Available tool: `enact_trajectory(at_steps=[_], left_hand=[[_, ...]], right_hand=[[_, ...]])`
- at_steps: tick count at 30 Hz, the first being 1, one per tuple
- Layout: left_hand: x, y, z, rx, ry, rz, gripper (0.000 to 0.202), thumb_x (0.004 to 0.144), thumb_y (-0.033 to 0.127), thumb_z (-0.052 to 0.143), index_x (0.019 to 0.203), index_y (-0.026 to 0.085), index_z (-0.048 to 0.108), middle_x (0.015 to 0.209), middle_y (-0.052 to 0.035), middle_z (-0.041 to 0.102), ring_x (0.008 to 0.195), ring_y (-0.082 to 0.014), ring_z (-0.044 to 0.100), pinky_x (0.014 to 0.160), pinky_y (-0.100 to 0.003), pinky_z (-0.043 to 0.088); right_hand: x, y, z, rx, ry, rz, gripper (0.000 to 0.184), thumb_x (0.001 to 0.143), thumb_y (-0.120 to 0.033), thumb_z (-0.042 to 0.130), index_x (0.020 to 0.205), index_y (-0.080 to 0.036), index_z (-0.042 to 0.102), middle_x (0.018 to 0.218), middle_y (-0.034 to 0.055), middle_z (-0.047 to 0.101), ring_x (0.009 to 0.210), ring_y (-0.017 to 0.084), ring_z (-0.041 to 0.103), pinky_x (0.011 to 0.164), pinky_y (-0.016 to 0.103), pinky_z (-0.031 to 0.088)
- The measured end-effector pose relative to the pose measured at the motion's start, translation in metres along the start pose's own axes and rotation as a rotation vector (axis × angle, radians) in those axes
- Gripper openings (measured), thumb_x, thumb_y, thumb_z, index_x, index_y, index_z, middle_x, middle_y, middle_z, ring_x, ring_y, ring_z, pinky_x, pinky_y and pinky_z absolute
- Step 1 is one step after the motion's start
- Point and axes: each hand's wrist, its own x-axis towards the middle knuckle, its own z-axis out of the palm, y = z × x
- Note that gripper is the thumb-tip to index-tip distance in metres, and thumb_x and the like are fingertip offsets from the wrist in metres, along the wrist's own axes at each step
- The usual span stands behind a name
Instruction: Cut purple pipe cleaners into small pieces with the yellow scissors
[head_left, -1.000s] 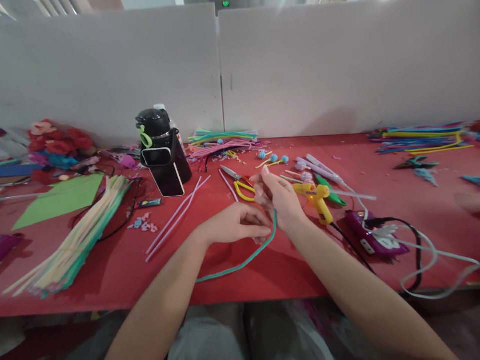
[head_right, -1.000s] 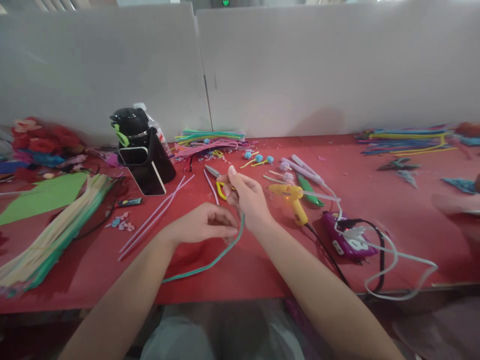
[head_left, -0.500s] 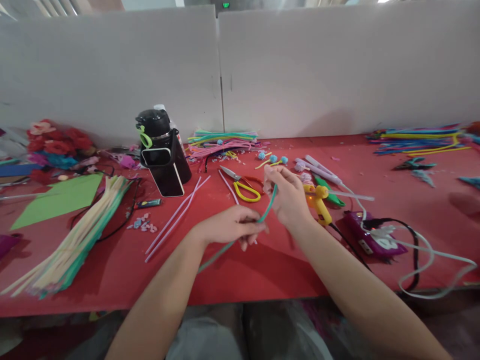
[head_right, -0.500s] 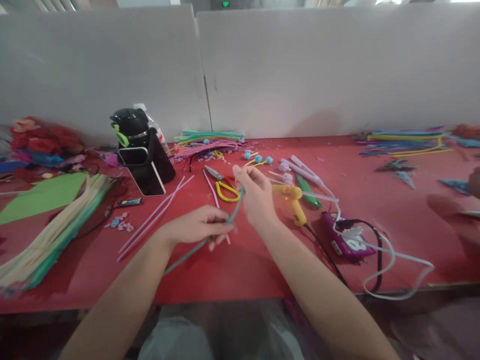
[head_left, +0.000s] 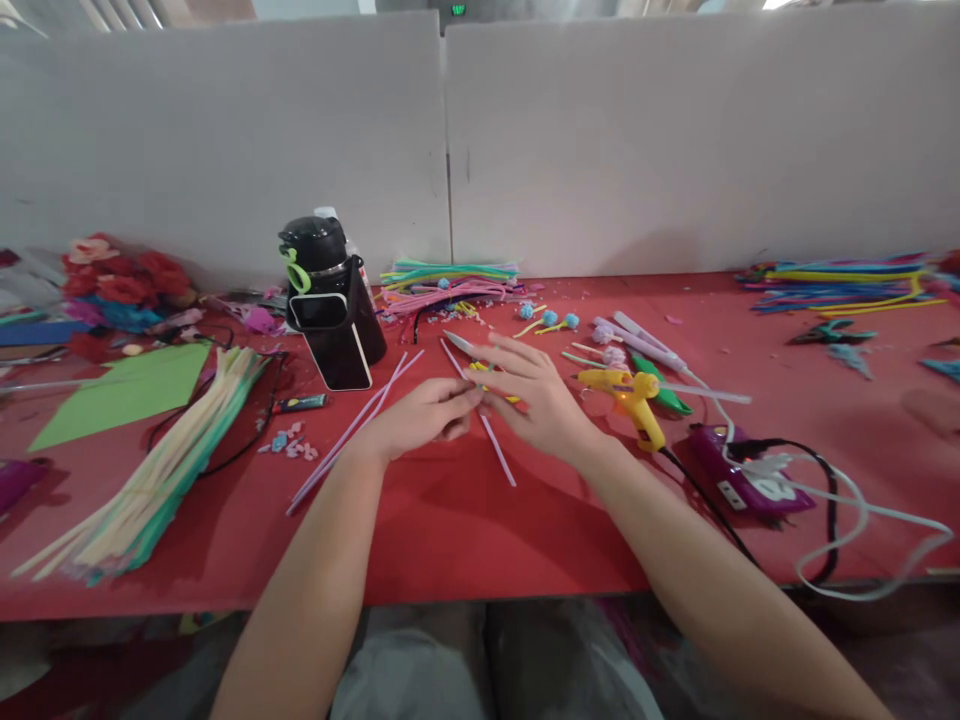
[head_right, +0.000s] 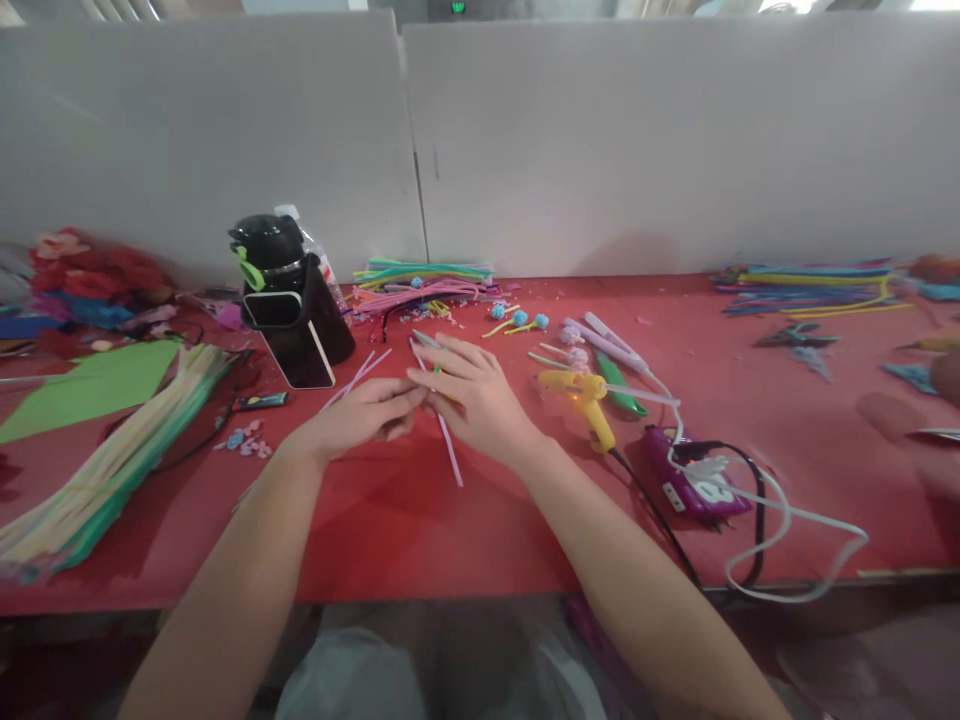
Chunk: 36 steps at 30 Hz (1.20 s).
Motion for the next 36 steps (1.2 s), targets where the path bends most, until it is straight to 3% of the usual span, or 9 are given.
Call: enact_trajectory(at_steps=[3,5,16,22,26,30,36], left_hand=[[-0.001,0.003,-0.002,0.049,0.015,0.016,0.035,0.095,0.051,0.057,0.085,0.017,0.059,0.062,0.003,0.054,0.055,-0.0087,0.044,0.053,-0.023,0.032],[-0.003,0.004,-0.005,0.063,0.047,0.038,0.035,0.096,0.05,0.057,0.082,0.018,0.058,0.063,0.0031,0.054,0.055,-0.0083,0.043,0.052,-0.022,0.031],[-0.002,-0.001,-0.006,0.12,0.265,0.124,0.036,0.094,0.05,0.06,0.081,0.017,0.067,0.064,0.0008,0.06,0.054,-0.009,0.042,0.054,-0.025,0.029],[0.004,-0.003,-0.005,-0.082,0.41,0.165,0.03,0.09,0.041,0.067,0.072,0.017,0.063,0.058,0.0025,0.055,0.048,-0.0066,0.037,0.049,-0.025,0.023],[0.009,-0.004,-0.002,-0.22,0.444,0.19,0.032,0.086,0.04,0.071,0.067,0.016,0.06,0.056,0.0032,0.054,0.044,-0.0044,0.032,0.046,-0.024,0.019],[0.014,-0.005,0.004,-0.268,0.473,0.198,0.032,0.083,0.038,0.073,0.065,0.015,0.061,0.057,0.0026,0.056,0.043,-0.0036,0.035,0.044,-0.023,0.022],[0.017,-0.012,0.005,-0.122,0.571,0.197,0.026,0.08,0.041,0.079,0.075,0.016,0.069,0.062,0.0014,0.061,0.05,-0.0066,0.047,0.047,-0.022,0.033]], right_hand=[[-0.002,0.005,0.002,-0.012,-0.038,0.035,0.019,0.099,-0.022,0.055,0.103,-0.025,0.073,0.1,0.0052,0.077,0.1,0.023,0.068,0.096,0.043,0.046],[-0.003,0.006,0.001,-0.003,0.012,0.08,0.017,0.099,-0.024,0.055,0.1,-0.023,0.073,0.095,0.0066,0.076,0.09,0.022,0.068,0.086,0.038,0.048],[-0.001,0.009,-0.004,-0.017,0.138,0.132,0.013,0.1,-0.022,0.053,0.093,-0.02,0.064,0.086,0.0049,0.067,0.078,0.017,0.061,0.073,0.029,0.047],[-0.005,0.004,0.007,0.042,0.041,0.095,0.02,0.102,-0.019,0.048,0.11,-0.019,0.066,0.092,0.0069,0.068,0.081,0.017,0.062,0.075,0.029,0.048],[-0.007,-0.004,0.017,0.086,0.024,0.089,0.019,0.099,-0.018,0.048,0.109,-0.019,0.065,0.098,0.0082,0.072,0.089,0.019,0.066,0.081,0.031,0.05],[-0.009,-0.01,0.021,0.103,-0.009,0.186,0.017,0.095,-0.016,0.049,0.104,-0.019,0.063,0.095,0.0085,0.073,0.085,0.019,0.066,0.077,0.031,0.048],[-0.007,-0.016,0.024,0.279,-0.027,0.321,0.008,0.093,-0.022,0.051,0.093,-0.019,0.059,0.085,0.0042,0.066,0.077,0.016,0.062,0.073,0.028,0.047]])
